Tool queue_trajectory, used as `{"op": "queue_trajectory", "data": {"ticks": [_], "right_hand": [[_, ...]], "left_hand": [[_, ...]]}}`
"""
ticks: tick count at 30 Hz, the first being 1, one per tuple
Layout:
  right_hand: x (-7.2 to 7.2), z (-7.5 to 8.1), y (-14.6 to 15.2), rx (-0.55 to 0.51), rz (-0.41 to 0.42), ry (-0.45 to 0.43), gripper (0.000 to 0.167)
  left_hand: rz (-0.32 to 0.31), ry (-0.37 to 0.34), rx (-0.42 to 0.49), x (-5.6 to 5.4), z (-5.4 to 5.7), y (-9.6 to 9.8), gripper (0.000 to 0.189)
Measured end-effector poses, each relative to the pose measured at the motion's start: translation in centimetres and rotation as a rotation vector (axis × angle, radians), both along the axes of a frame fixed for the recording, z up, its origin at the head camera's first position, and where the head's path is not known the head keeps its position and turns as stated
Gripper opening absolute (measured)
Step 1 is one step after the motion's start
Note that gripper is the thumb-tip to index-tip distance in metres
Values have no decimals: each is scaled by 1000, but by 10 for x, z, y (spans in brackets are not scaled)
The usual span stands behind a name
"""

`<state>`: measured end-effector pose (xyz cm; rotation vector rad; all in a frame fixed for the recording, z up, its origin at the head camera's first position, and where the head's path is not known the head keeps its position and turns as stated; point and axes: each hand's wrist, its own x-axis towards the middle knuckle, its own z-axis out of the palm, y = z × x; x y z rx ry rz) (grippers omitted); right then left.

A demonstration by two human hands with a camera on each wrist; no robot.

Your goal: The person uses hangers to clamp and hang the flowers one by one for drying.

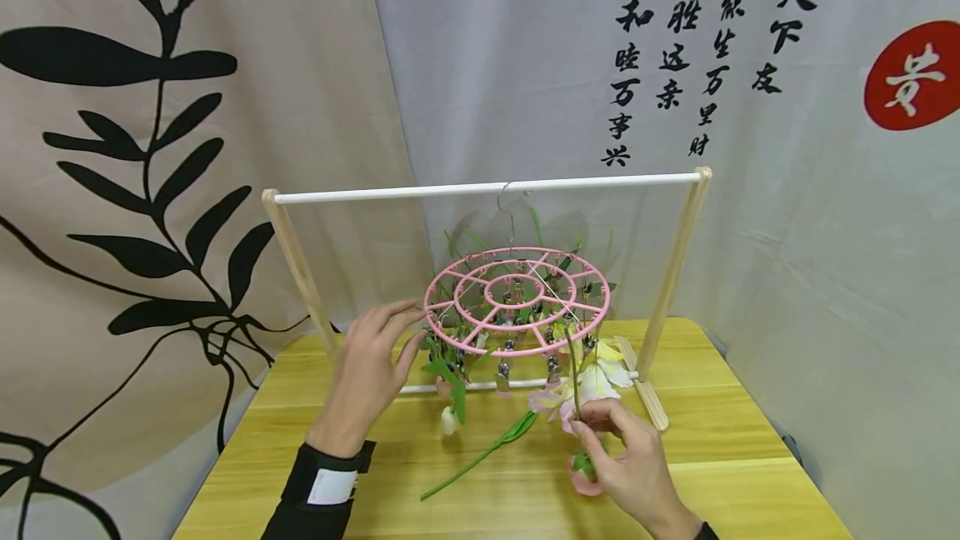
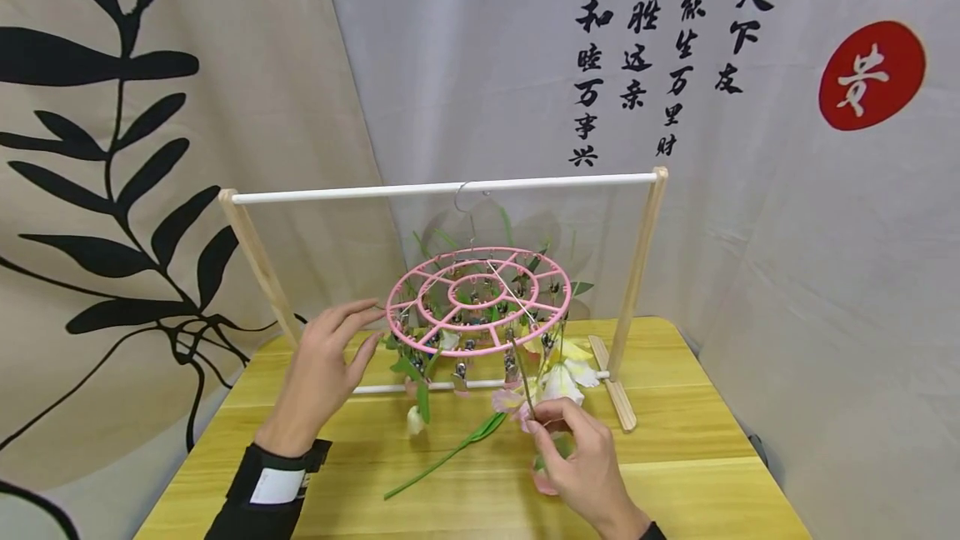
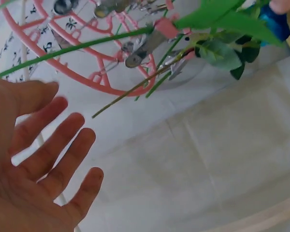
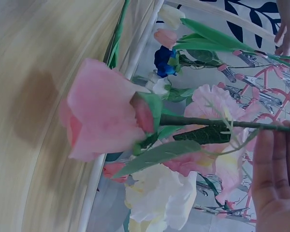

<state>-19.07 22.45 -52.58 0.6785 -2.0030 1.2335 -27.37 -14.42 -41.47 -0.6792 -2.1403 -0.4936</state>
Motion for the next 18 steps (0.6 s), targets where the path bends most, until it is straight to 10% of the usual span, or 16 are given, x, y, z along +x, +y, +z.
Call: {"op": "queue_trajectory", "data": {"ticks": [7,18], "right_hand": [[-2,0,-5,-46,44,-32,34],[-4,-3,-18,-95,59,-8,40]], "left_hand": [[48,37,99,36,-20,1,32],[-179,-176,200,76,-54,69,33]]}}
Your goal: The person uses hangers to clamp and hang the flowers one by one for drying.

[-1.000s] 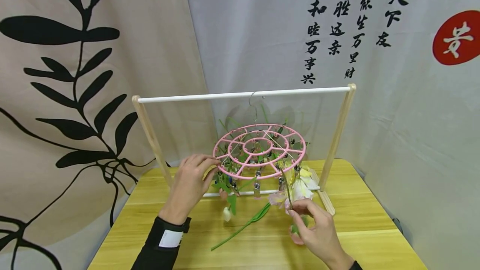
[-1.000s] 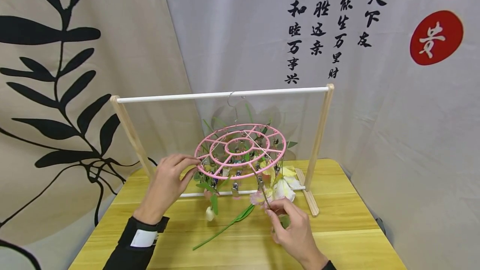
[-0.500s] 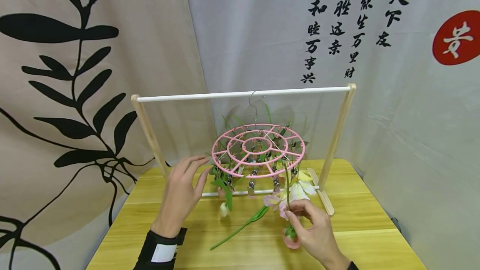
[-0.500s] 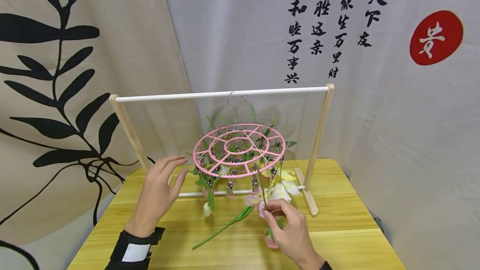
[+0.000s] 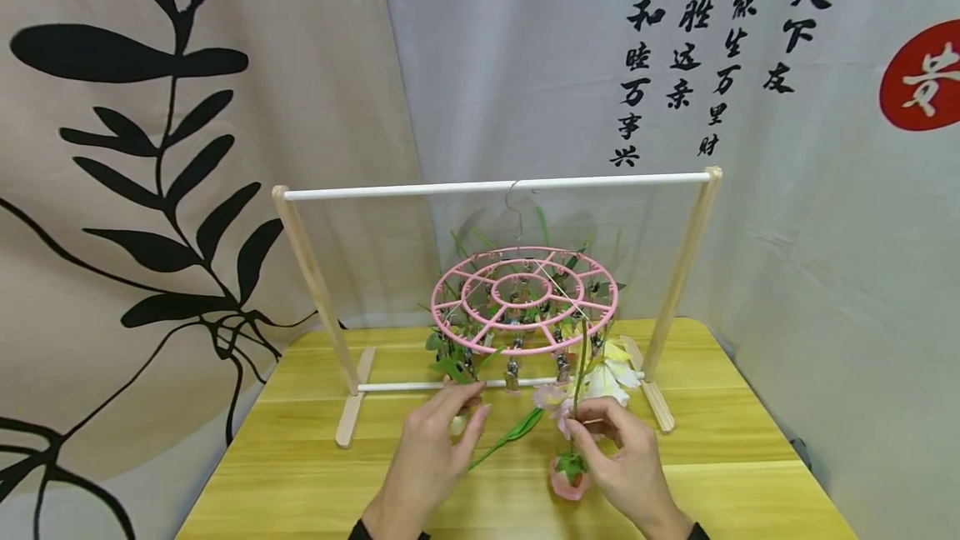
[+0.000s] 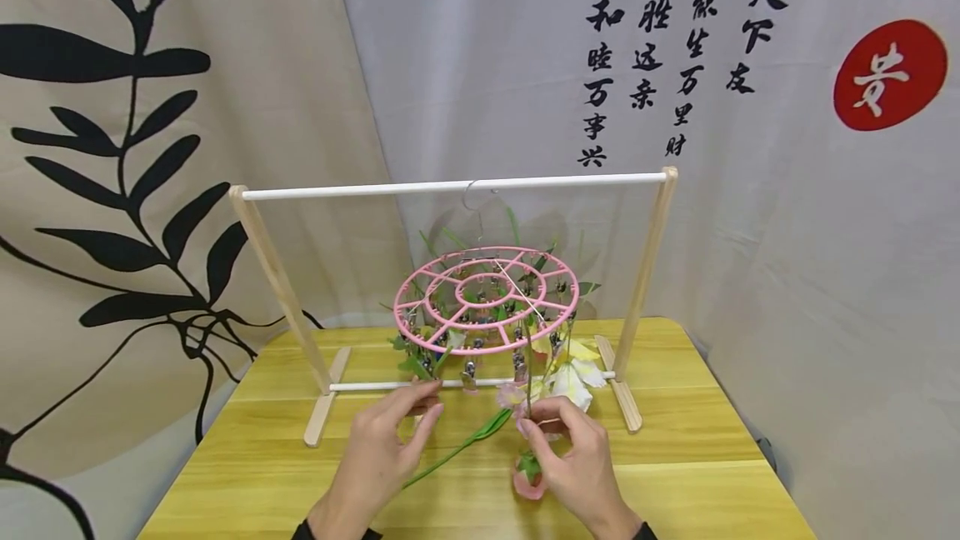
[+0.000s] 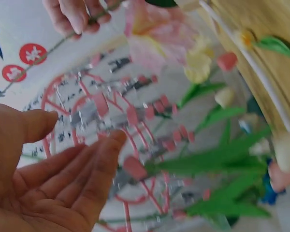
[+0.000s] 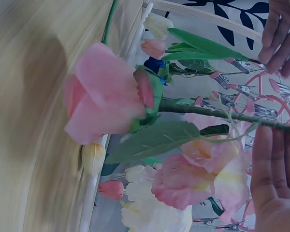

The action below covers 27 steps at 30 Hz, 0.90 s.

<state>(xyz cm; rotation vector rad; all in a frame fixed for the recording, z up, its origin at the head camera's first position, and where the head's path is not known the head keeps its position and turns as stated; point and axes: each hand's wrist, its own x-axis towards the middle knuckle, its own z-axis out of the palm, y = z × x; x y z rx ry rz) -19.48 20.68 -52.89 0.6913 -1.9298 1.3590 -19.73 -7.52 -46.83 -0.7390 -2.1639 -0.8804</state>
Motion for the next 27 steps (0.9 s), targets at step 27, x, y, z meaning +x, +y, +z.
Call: {"op": "queue_trajectory", "data": {"ticks": [27], "right_hand": [[-7,22,-25,-100,86,-102,17]], "left_hand": [[19,-260,273,-22,12,60,26]]}}
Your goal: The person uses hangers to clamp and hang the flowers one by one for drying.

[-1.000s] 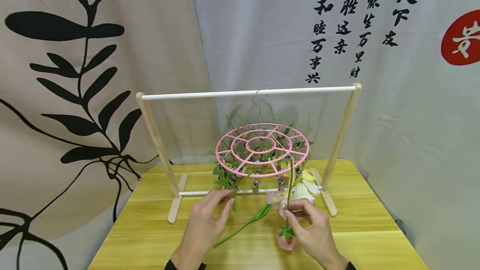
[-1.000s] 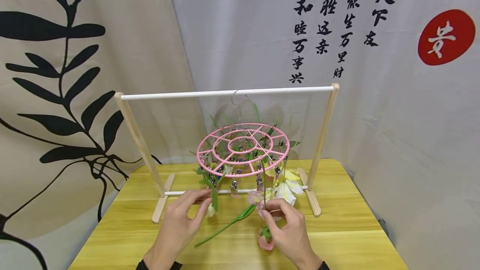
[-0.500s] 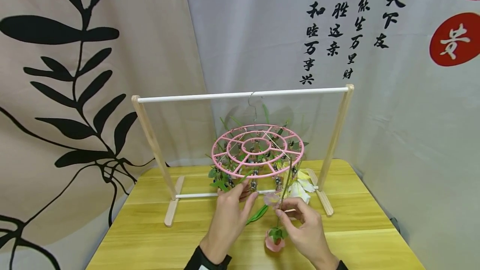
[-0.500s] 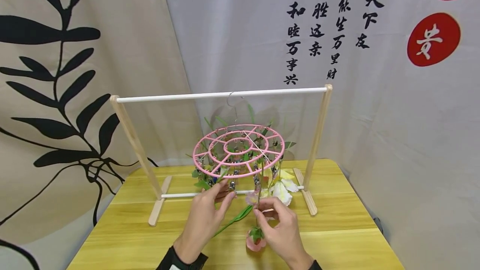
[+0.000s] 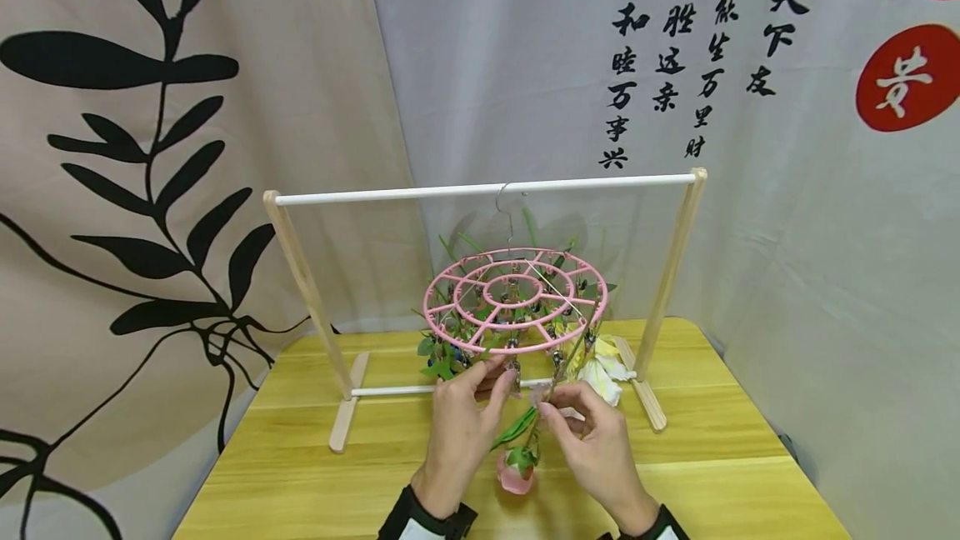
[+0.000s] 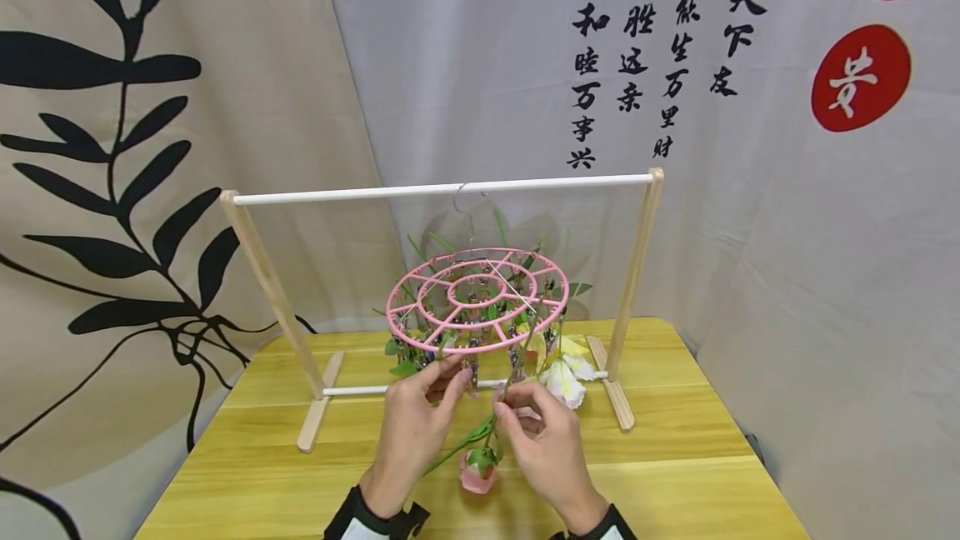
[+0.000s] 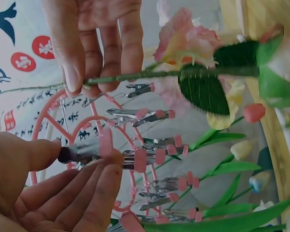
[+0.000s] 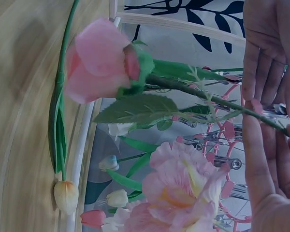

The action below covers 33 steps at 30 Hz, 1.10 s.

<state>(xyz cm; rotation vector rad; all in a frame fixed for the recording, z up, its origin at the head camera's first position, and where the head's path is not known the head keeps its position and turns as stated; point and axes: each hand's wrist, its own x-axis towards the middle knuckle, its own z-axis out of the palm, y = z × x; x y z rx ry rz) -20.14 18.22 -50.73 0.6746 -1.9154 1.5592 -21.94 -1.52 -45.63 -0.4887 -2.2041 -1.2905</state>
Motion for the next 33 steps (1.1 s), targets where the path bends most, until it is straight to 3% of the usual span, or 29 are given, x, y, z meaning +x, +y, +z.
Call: {"op": "queue_trajectory", "data": {"ticks": [8,11,17,26,33], "right_hand": [[-8,2,-2,-54,65,-33,31],[-9,4,-1,-59,75,-41,28],[-9,11,-1,-50,21,-60,15],[-9,16,-9,-69,-84,-42,15],[-8,18,-16,-82,-27,-36,13]], "left_hand": [[-14,-95,75,-1,2,3,27],[-22,-109,104,-2,3,2,27],[-29,-163,145,-4,5,0,20],[-30,-245,204,-2,8,-1,11],[3,-243,197,-2,6,-1,9]]}}
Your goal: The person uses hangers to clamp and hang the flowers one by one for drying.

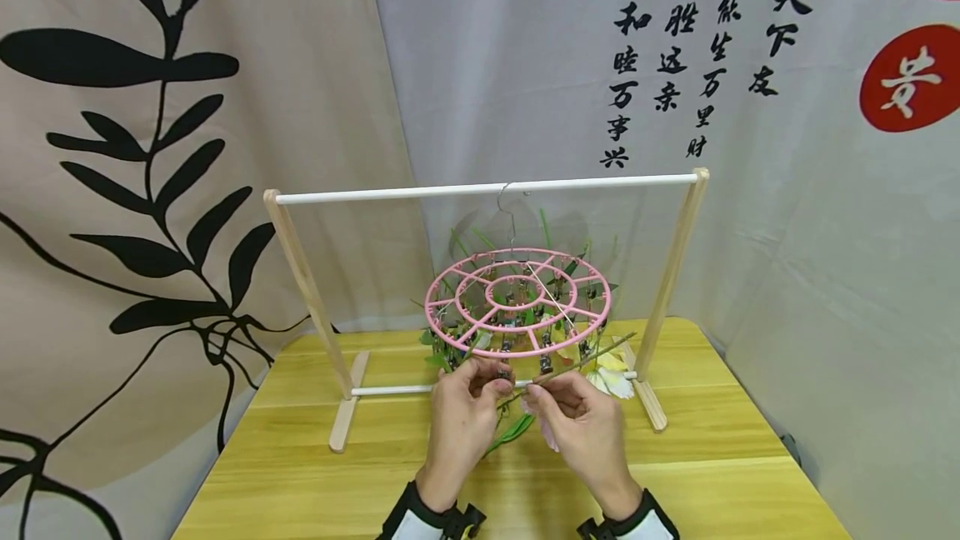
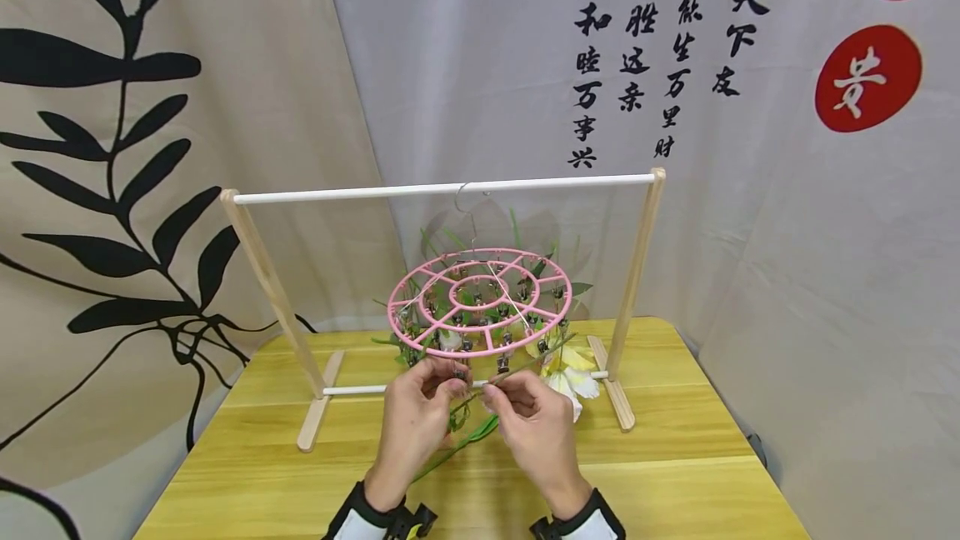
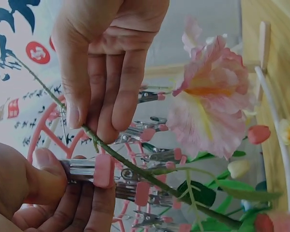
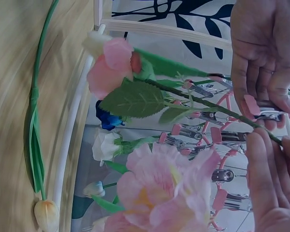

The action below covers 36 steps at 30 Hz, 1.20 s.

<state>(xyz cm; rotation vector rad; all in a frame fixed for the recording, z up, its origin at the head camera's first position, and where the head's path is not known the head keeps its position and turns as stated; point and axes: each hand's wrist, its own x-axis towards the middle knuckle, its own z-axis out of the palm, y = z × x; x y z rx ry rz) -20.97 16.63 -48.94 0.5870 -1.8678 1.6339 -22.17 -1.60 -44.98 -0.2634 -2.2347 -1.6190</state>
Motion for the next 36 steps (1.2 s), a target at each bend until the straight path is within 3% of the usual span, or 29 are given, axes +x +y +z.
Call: {"op": "queue_trajectory", "data": {"ticks": [6,11,17,24,36], "right_hand": [[2,1,-1,4,20,-95,7],[1,-1,-3,7,19,-102,8],[-2,-1,-8,-2,-5,-100,8],[-4,-1,-10,-9,-41,-132,10],[-4,-6,-7,-14,7,-176,13]], "left_hand": [[35,19,13,0,0,2,19],[39,4,30,0,-1,3,21],[31,19,9,-1,-4,2,9],[10,-4,19,-1,-4,2,9],[-90,16,38,-2,-8,-5,11]]}}
